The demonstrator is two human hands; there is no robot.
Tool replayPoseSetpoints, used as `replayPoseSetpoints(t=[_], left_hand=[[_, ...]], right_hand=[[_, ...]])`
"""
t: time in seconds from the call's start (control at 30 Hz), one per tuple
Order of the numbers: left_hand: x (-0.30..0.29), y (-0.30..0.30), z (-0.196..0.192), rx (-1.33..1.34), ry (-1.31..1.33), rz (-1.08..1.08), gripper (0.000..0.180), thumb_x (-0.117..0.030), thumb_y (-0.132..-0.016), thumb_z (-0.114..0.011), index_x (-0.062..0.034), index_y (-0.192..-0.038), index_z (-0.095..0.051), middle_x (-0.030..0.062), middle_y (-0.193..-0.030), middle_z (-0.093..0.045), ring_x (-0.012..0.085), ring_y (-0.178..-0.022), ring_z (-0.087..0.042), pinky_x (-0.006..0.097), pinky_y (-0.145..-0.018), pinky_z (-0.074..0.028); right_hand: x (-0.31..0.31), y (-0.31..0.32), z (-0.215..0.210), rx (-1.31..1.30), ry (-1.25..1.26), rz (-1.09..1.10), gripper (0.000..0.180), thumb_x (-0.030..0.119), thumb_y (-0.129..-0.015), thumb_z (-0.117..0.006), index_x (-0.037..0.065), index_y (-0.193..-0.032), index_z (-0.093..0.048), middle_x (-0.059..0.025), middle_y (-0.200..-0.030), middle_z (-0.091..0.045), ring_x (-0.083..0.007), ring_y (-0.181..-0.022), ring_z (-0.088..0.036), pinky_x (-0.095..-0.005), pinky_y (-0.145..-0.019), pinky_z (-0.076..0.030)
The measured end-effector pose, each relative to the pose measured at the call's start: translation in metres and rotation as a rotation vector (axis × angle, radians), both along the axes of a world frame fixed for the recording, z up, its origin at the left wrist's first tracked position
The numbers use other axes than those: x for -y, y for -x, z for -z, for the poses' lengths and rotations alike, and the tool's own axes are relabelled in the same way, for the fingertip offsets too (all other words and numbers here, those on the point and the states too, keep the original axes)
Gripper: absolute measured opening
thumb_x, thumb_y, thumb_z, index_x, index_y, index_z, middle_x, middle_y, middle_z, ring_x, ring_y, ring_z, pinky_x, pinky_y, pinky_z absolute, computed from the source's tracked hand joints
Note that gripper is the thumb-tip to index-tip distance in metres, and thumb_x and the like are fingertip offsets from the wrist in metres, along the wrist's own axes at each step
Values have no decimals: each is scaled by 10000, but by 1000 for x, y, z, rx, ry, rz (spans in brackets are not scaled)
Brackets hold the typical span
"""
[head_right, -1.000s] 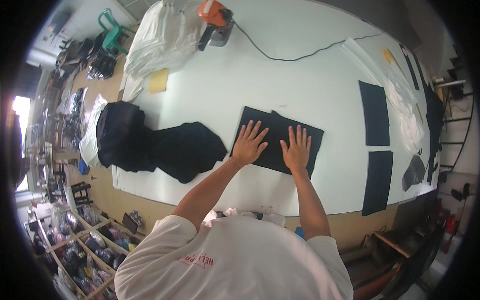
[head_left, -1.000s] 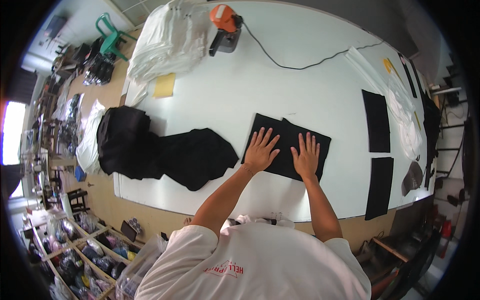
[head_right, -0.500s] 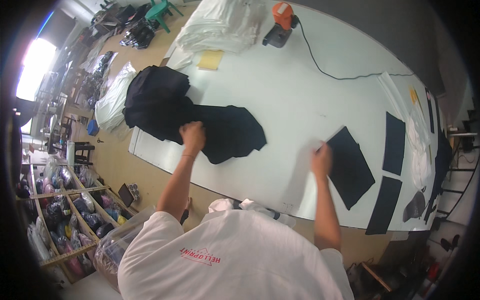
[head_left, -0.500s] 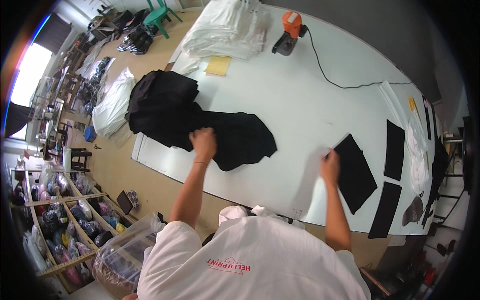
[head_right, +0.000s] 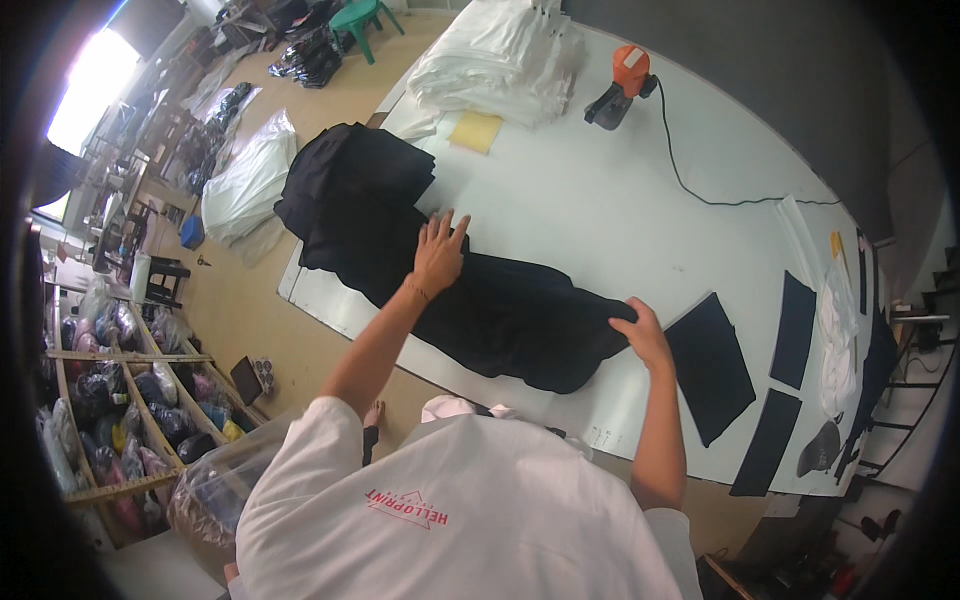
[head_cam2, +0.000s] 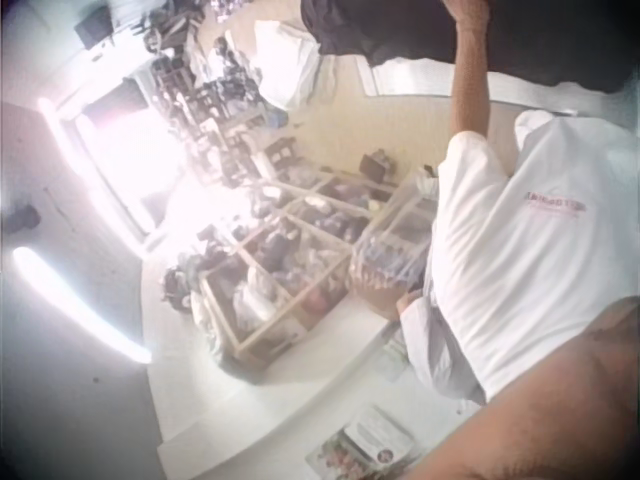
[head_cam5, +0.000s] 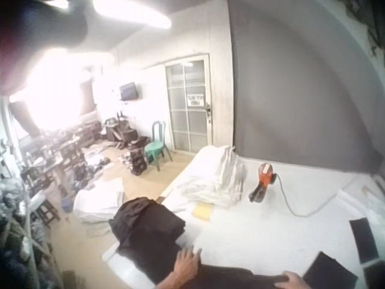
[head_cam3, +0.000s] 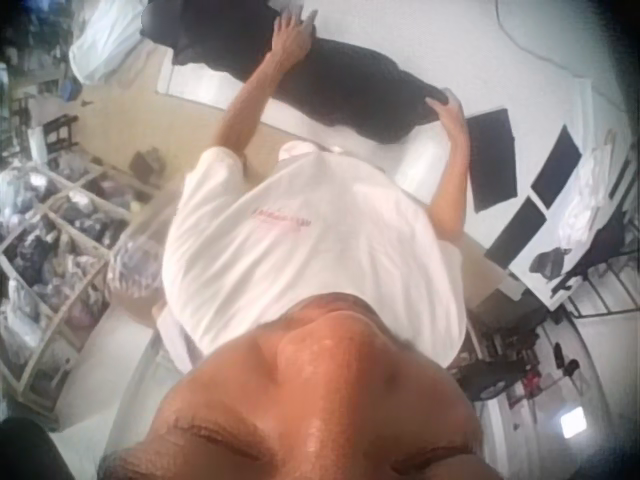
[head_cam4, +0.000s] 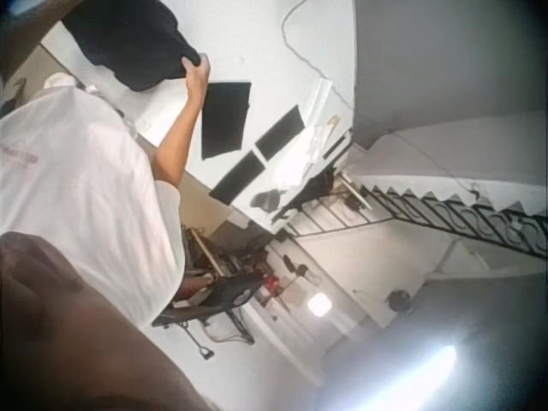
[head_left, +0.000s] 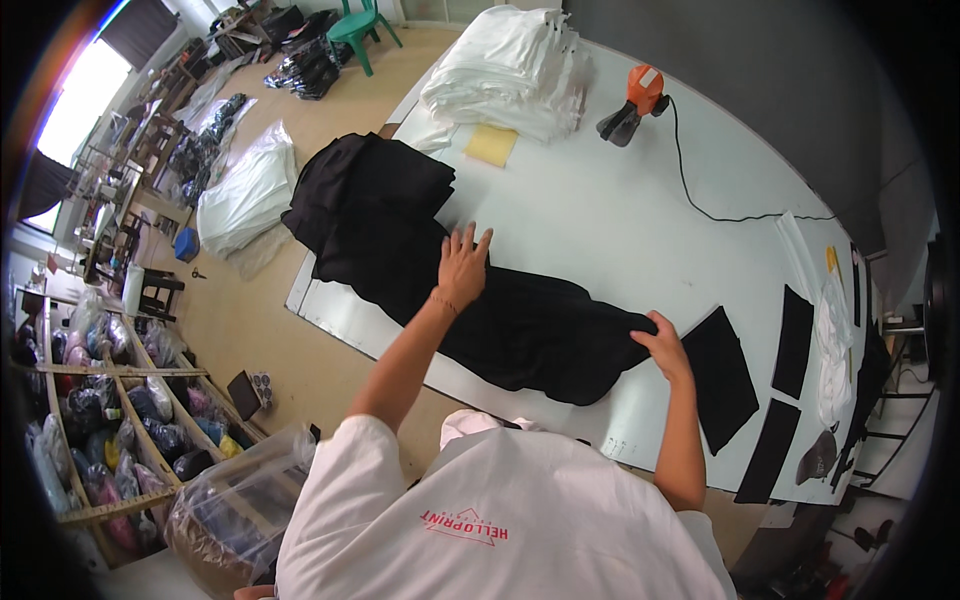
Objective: The person moves stacks of black fabric from a chair to a table, retrieves a small yellow notepad, and then unfolds and arranges several black fabric panels on the work surface.
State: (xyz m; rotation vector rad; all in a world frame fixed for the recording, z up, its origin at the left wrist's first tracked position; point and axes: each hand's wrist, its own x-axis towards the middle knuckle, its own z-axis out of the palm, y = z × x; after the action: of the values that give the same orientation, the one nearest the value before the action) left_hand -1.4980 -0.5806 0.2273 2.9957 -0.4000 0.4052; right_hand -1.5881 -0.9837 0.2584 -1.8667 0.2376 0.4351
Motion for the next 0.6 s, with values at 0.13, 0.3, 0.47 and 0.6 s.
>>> replayPoseSetpoints(t=[0.13, 0.3, 0.47, 0.6], left_hand=[[-32, -47, 9, -457, -246, 20, 422, -125, -856, -573, -120, -1278, -562, 158, -1192, -612, 343, -1208, -511, 560, -1081, -277], [-64, -95, 5, -533, -17, 210, 210, -245, -834, -661, -96, -969, -720, 145, -1020, -695, 332, -973, -657, 460, -908, -484], [-41, -166, -157, -179, 364, 374, 263, -262, -826, -703, -12, -905, -693, 188, -836, -677, 361, -845, -656, 412, -738, -498], [-38, -151, -285, 42, 448, 337, 284, -258, -791, -736, 13, -848, -669, 195, -743, -639, 353, -712, -629, 391, -666, -476]], right_hand=[[48, 24, -41, 162, -8, 295, 519, 71, -781, -688, -70, -1248, -512, -83, -958, -630, -134, -830, -597, -249, -740, -479], [108, 28, -118, 143, 105, 331, 426, 113, -799, -686, -30, -1179, -559, -68, -969, -635, -135, -873, -611, -281, -814, -471], [161, -19, -170, 489, 815, 300, 458, 276, -870, -665, -57, -1159, -544, -178, -1034, -643, -287, -1034, -608, -357, -898, -439], [173, -33, -237, 795, 886, 465, 356, 215, -910, -619, -38, -1147, -540, -200, -1074, -624, -314, -1055, -593, -341, -939, -418]])
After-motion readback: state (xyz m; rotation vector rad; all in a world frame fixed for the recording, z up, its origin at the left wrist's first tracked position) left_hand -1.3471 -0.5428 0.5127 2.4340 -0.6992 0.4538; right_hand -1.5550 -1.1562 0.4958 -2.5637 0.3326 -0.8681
